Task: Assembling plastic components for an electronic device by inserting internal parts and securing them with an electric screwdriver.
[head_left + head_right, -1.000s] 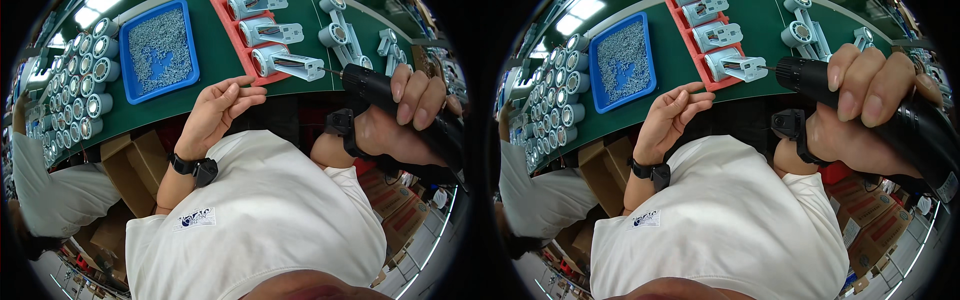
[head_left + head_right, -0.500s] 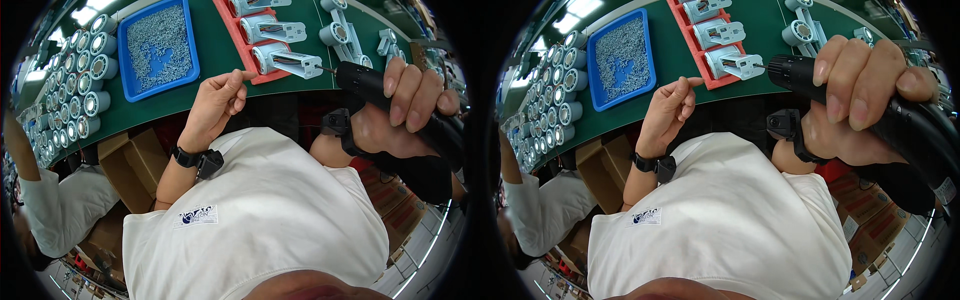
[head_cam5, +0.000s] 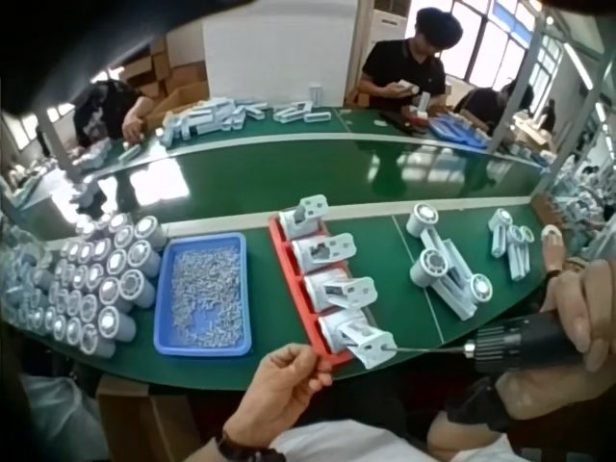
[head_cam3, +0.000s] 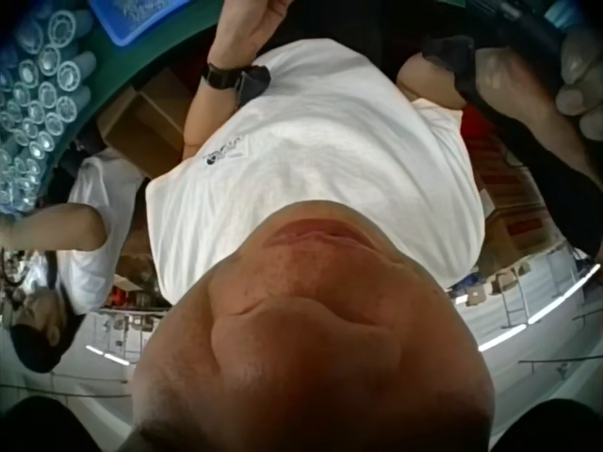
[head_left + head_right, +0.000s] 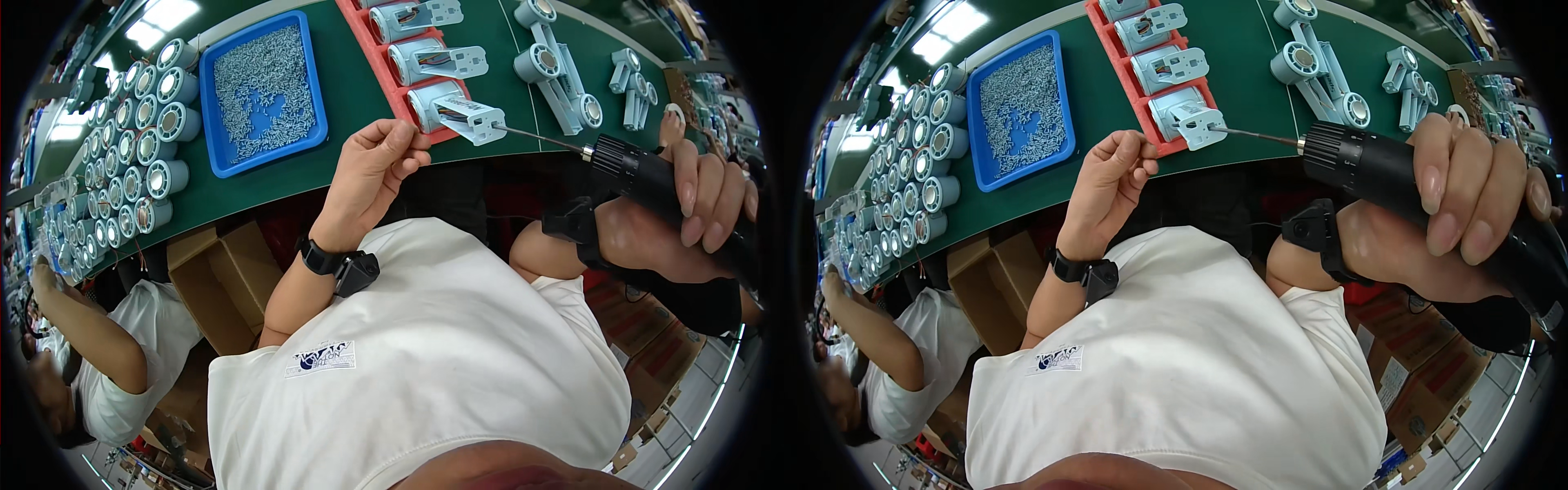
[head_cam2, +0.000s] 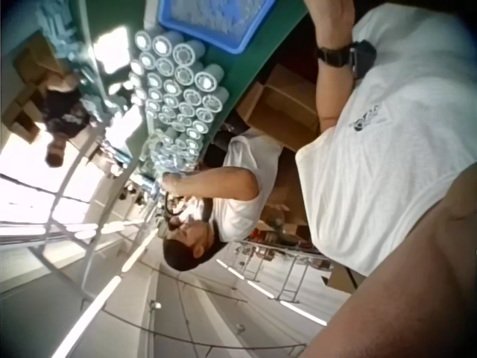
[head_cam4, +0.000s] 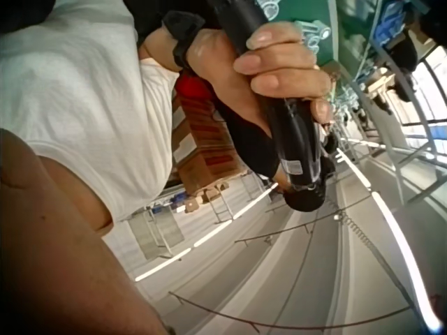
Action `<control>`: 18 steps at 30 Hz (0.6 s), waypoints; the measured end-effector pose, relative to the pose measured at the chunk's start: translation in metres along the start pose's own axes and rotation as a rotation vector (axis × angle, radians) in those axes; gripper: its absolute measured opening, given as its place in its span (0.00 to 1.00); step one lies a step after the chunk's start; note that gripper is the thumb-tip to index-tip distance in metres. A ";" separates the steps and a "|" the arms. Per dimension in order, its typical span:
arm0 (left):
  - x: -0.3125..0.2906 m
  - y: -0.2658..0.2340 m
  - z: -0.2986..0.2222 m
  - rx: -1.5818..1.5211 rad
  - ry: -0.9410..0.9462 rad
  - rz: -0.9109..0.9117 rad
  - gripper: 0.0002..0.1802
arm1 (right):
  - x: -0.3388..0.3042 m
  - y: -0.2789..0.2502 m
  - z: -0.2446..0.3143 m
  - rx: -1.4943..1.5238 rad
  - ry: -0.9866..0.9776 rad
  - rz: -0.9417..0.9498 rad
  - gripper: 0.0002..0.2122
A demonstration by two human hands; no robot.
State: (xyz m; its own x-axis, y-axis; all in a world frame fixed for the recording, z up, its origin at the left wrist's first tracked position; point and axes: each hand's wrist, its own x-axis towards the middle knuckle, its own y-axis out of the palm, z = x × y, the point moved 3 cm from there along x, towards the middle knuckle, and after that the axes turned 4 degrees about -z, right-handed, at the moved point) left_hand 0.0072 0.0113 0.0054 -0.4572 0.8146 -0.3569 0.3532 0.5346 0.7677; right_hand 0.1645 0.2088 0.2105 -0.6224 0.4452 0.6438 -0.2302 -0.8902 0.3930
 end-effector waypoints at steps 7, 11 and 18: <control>0.014 0.015 0.010 -0.215 -0.039 0.013 0.13 | -0.001 -0.010 -0.004 0.039 0.028 -0.054 0.23; 0.015 0.014 0.011 -0.226 -0.031 -0.074 0.13 | 0.002 -0.016 -0.009 0.079 0.072 -0.061 0.21; 0.014 0.017 0.007 -0.132 -0.053 0.033 0.14 | 0.002 -0.014 -0.017 0.121 0.092 -0.055 0.16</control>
State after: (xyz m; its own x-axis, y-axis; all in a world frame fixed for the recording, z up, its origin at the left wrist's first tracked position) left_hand 0.0123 0.0331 0.0100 -0.4018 0.8439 -0.3556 0.2552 0.4761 0.8415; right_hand 0.1542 0.2206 0.1948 -0.6787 0.4774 0.5581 -0.1773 -0.8440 0.5063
